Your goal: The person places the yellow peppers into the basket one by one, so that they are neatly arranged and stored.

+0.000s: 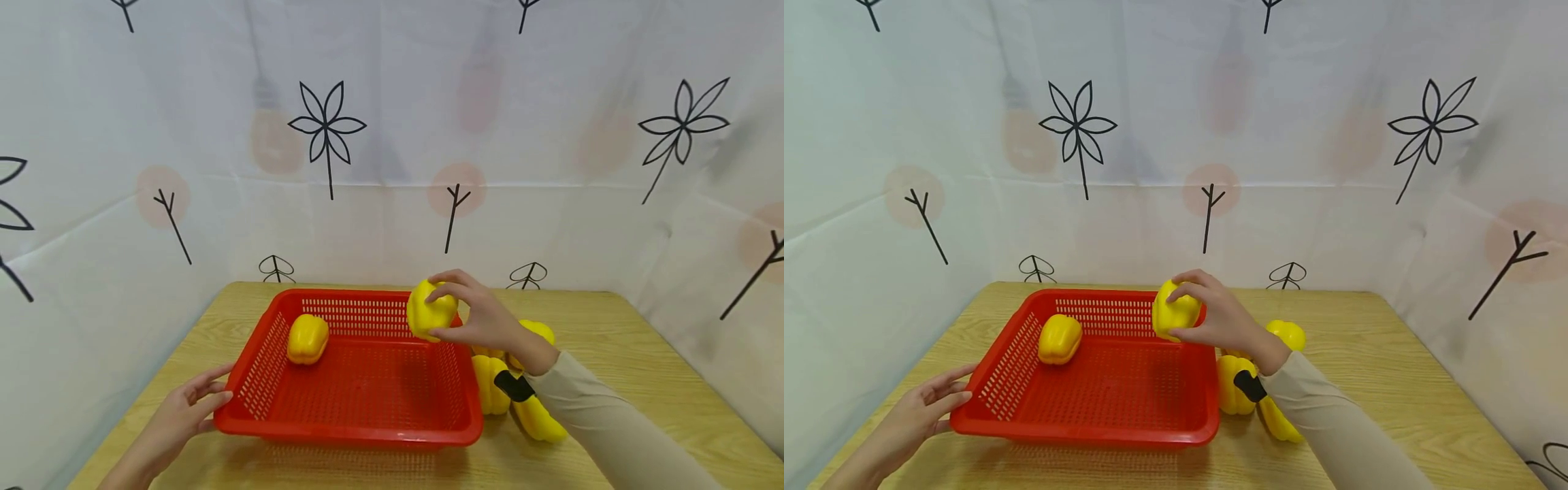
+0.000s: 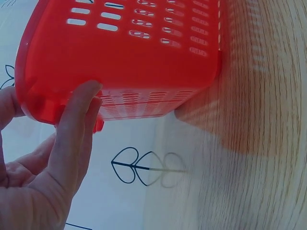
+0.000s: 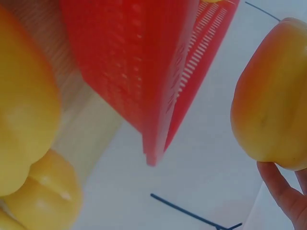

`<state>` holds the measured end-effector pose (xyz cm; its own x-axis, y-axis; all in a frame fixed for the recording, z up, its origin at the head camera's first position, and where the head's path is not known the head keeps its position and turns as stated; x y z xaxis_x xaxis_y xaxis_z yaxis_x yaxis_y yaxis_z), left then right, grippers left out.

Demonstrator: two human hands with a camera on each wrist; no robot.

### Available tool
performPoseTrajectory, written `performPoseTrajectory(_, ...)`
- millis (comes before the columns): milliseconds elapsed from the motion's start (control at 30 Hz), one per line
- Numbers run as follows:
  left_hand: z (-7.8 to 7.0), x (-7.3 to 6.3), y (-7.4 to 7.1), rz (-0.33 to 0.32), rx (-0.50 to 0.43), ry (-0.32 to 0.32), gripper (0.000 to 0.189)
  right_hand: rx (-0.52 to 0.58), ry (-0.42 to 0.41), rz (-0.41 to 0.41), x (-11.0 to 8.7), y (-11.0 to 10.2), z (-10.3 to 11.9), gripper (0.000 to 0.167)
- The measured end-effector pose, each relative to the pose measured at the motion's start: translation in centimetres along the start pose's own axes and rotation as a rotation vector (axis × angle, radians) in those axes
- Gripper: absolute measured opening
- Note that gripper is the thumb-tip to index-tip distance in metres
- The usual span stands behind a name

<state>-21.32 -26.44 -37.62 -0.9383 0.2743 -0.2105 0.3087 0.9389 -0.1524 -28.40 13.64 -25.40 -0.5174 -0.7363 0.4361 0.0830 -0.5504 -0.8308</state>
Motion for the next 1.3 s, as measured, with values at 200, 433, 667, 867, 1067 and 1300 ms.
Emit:
performPoseTrajectory(200,0.0,0.0,0.0,0.007,-0.01,0.007,0.066,0.063,0.016,0.021,1.3,0.8,0.3,0.036)
performPoseTrajectory(433,-0.1,0.1,0.1,0.009,-0.002,0.012,0.066,0.108,-0.005,0.024,2.8,1.6,0.5,0.035)
performPoseTrajectory(667,-0.3,0.0,0.2,0.017,0.017,0.033,0.066,0.088,-0.053,0.018,4.4,2.4,0.7,0.035)
performPoseTrajectory(867,-0.1,0.0,0.2,0.02,0.011,0.036,0.064,0.134,-0.056,0.035,5.6,3.4,0.6,0.034)
performPoseTrajectory(1067,-0.1,0.0,0.1,0.018,0.009,0.045,0.063,0.185,-0.043,0.067,6.6,4.9,0.4,0.033)
performPoseTrajectory(1300,-0.2,0.0,0.1,0.016,-0.002,0.052,0.064,0.21,-0.011,0.093,7.6,6.8,0.0,0.033)
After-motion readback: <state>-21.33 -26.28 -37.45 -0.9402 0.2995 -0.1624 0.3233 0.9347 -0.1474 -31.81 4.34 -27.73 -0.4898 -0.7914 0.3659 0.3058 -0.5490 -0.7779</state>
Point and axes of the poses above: each hand's wrist, its own x-axis towards the middle knuckle, its own y-axis out of the palm, z = x × y, the point moved 7 cm from there along x, towards the middle knuckle, and after that the axes turned 14 degrees about z, right-handed, at the moved point
